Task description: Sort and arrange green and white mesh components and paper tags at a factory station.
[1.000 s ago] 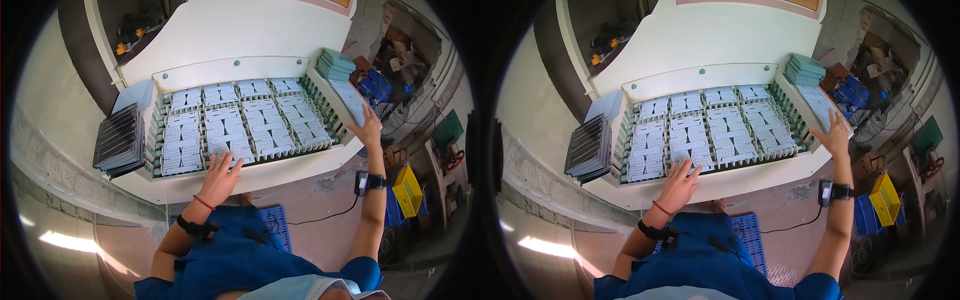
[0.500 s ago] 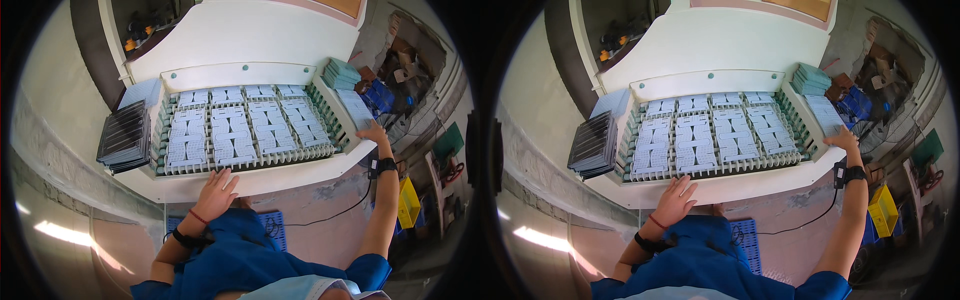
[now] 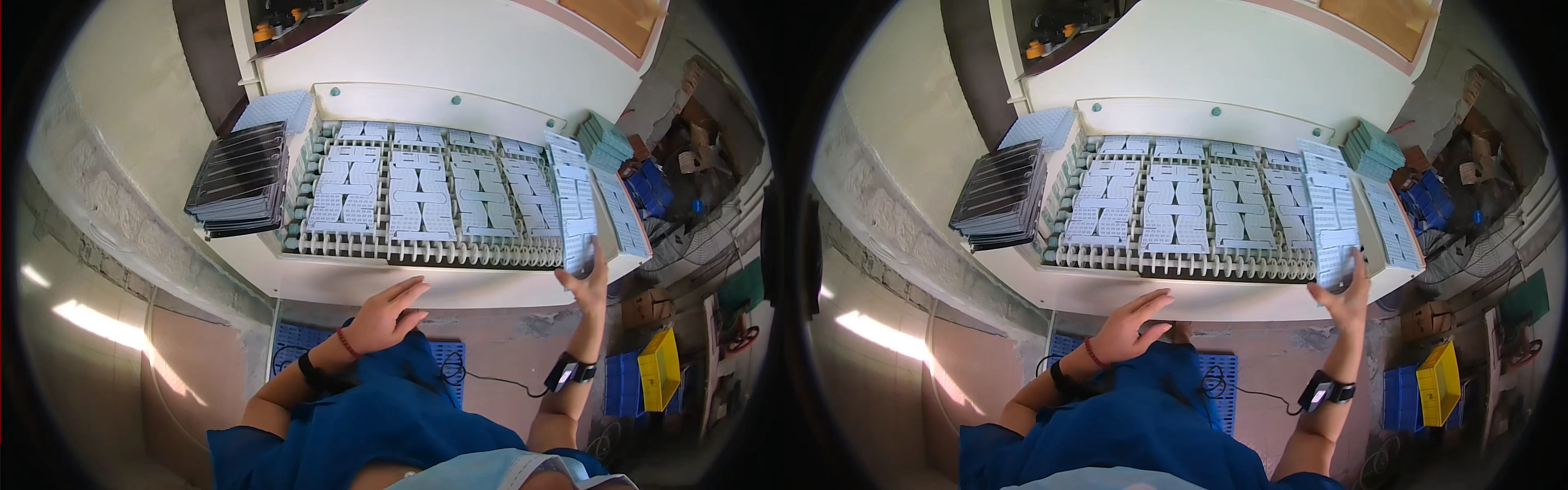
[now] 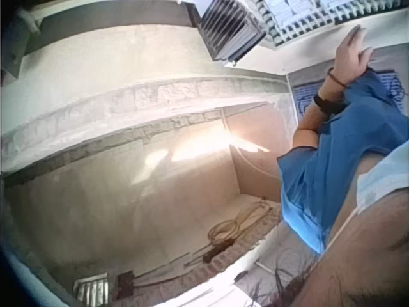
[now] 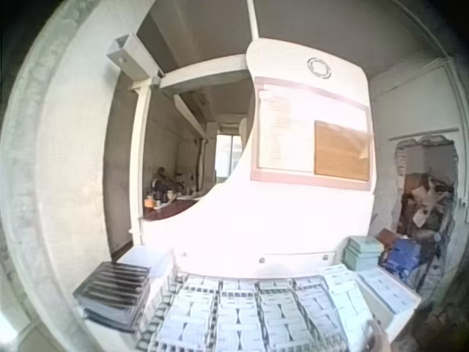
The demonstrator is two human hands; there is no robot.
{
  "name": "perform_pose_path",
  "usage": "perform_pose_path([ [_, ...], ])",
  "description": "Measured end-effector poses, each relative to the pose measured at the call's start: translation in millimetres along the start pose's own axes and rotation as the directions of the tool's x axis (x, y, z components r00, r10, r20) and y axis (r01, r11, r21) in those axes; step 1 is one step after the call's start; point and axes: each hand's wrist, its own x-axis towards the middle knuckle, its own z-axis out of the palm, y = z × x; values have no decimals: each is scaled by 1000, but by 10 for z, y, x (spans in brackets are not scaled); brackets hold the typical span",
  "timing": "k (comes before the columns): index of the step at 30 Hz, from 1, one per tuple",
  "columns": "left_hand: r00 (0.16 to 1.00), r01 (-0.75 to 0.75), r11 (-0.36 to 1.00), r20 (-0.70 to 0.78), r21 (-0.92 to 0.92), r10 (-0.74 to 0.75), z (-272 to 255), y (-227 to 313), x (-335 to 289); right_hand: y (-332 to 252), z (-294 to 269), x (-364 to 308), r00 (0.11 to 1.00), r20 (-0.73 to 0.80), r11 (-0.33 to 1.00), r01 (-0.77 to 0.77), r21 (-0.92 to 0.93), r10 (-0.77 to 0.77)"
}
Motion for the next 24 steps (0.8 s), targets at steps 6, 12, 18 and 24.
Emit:
perform_pose_path([
  [6, 984, 176, 770, 125, -614, -126, 237, -60, -14, -1108, 1164, -488, 980, 196, 901, -102, 421, 20],
  [12, 958, 213, 390, 113, -896, -263, 184, -300, -49, -1492, 1804, -806, 958, 277, 962, -5, 274, -74],
  [18, 894, 121, 331, -42, -936, -446, -119, -336, -122, -1545, 1831, -925, 901, 432, 750, -268, 605, -26],
  [24, 856, 95, 184, -14, -978, -517, -318, -440, -218, -1394, 1829, -1020, 815, 555, 272, -579, 769, 167],
])
